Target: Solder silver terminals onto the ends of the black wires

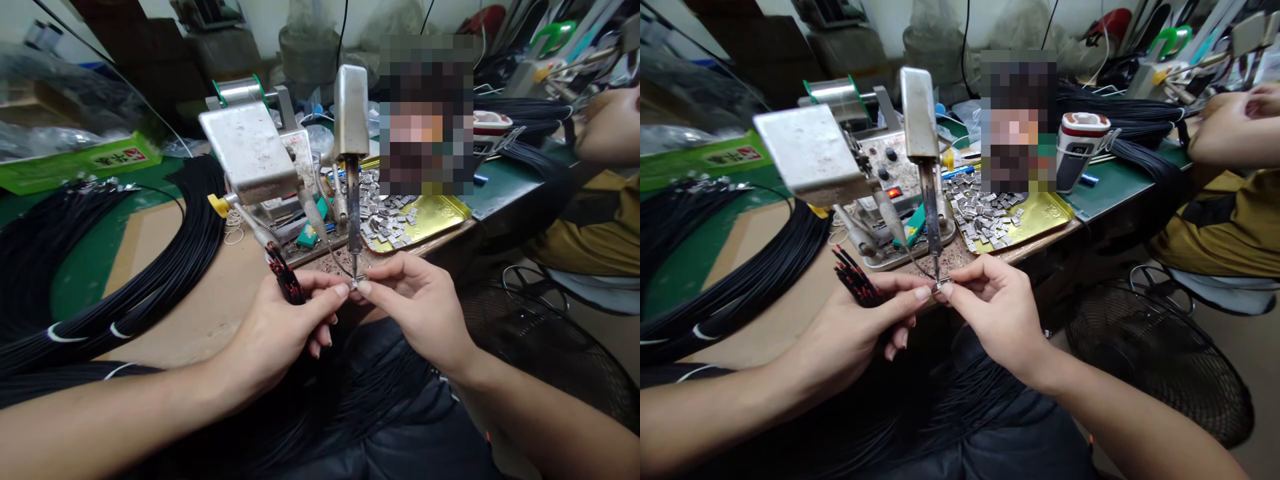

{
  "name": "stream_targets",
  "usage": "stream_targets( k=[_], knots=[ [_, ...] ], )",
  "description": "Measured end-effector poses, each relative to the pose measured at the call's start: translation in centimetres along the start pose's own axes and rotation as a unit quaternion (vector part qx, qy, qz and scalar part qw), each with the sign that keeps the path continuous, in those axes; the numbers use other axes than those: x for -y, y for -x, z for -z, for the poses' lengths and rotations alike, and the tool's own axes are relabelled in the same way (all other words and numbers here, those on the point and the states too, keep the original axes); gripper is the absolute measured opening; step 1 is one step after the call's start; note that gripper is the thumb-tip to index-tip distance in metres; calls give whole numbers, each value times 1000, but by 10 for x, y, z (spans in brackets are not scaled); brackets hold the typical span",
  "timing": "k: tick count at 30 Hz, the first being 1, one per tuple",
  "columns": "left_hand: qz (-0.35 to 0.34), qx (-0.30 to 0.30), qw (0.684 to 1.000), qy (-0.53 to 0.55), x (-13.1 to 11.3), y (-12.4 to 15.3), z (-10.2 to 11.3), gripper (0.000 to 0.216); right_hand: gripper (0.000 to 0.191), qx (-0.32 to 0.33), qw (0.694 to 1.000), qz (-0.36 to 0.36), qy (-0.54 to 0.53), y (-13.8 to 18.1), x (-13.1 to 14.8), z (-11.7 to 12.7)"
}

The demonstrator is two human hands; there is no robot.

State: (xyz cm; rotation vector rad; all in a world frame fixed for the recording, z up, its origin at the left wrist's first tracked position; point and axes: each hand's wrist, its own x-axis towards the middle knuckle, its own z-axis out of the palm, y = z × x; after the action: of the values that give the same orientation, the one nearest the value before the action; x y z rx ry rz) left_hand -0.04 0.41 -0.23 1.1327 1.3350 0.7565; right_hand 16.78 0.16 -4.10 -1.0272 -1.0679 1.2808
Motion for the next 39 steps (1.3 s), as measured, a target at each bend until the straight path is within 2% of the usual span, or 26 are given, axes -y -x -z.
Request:
stream_targets(
  k=[4,9,11,15,18,20,23,25,27,29,33,36,39],
  knots=[
    [3,11,1000,0,-1,1,0,27,20,16,1000,-5,16,0,3,3],
    [23,67,997,15,2,2,-2,28,15,58,989,9,136,-1,16,9],
    [26,88,995,29,3,3,-3,29,13,101,980,-3,173,-2,25,15],
    [17,69,997,24,1,6,-6,29,5,208,946,-16,250,-6,50,44],
    [26,84,996,20,-1,8,-7,29,8,231,897,41,376,-10,69,69],
    [41,117,992,13,-2,9,-7,28,11,219,874,72,428,-10,74,74],
    [70,186,980,2,-3,11,-7,23,7,167,899,108,391,-2,67,56],
    [70,229,971,-10,-4,12,-7,19,4,200,915,117,331,7,55,33],
    [35,260,964,-41,-5,13,-7,15,18,229,920,137,288,16,43,12],
    [-3,276,959,-68,-5,13,-7,15,21,228,928,134,263,22,33,-1],
    [-4,273,960,-63,-3,11,-6,15,13,199,950,75,228,23,27,0],
    [6,269,961,-57,-3,10,-5,11,11,186,961,9,204,17,31,7],
    [4,245,967,-71,-7,11,-5,18,13,187,964,-26,186,10,38,13]
  ],
)
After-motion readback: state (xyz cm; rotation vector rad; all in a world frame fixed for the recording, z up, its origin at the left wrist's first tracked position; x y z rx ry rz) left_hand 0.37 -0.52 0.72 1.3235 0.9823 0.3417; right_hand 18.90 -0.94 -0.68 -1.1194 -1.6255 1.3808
